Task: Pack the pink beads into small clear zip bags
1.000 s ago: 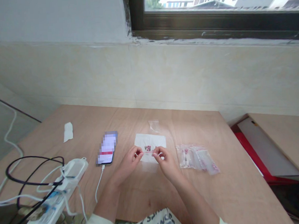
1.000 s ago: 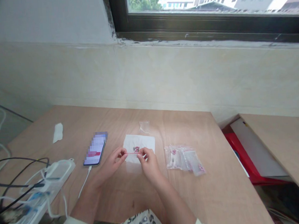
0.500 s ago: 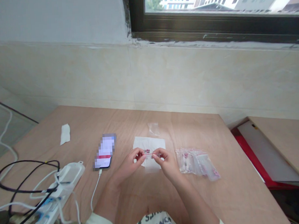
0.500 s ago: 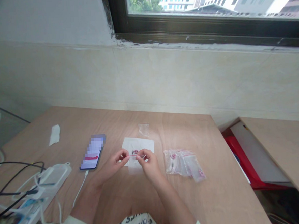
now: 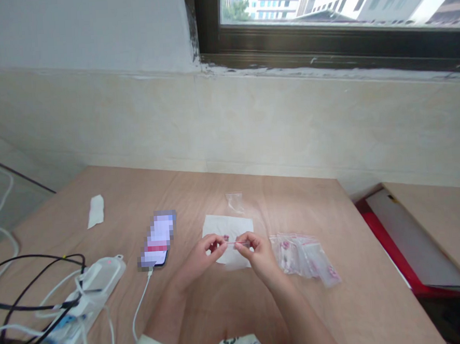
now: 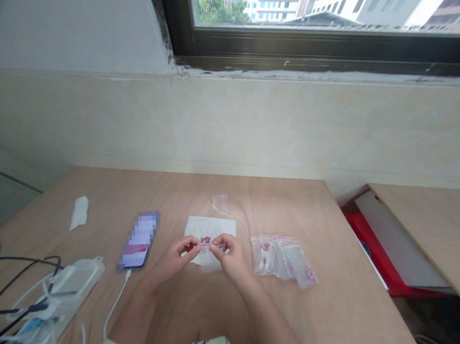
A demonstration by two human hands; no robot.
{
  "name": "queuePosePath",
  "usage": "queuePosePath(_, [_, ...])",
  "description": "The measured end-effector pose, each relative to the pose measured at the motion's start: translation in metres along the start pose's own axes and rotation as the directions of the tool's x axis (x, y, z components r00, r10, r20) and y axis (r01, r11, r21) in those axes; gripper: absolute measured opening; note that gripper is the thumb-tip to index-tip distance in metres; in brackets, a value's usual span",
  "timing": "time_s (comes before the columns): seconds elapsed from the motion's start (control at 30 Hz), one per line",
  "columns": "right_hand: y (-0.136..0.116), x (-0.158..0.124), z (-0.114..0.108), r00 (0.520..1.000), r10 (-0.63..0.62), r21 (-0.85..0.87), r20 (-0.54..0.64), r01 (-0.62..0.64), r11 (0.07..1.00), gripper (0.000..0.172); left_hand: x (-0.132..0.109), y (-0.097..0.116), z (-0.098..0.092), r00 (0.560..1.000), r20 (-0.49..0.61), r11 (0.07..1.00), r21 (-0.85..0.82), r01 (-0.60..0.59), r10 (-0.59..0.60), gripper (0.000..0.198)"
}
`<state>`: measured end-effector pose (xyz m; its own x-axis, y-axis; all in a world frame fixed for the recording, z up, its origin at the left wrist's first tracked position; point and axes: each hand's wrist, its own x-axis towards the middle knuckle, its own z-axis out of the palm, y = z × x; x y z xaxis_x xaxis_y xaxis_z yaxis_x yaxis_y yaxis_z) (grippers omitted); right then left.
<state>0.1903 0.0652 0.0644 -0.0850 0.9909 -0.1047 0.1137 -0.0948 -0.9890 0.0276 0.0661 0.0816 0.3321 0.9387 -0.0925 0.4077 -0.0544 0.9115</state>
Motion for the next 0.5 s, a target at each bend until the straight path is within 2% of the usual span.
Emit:
queuePosePath(0.27, [-0.001, -0.012, 0.004, 0.984, 0.155, 0.194, 0.086, -0.169, 0.966, 0.026, -0.015, 0.000, -0.003, 0.997, -0.046, 0.997, -0.061, 0.056, -0.059, 0.022])
queuePosePath(0.4, [-0.001, -0.018, 0.004, 0.989, 0.128, 0.227, 0.071, -0.141, 0.964, 0.029, -0.023, -0.005, -0.001, 0.995, -0.031, 0.986, -0.142, 0.092, -0.097, 0.022])
queuePosePath(0.5, [0.001, -0.021, 0.007, 0.993, 0.102, 0.181, 0.066, -0.113, 0.977, 0.029, -0.026, -0.011, -0.001, 0.993, -0.061, 0.982, -0.167, 0.086, -0.097, 0.021])
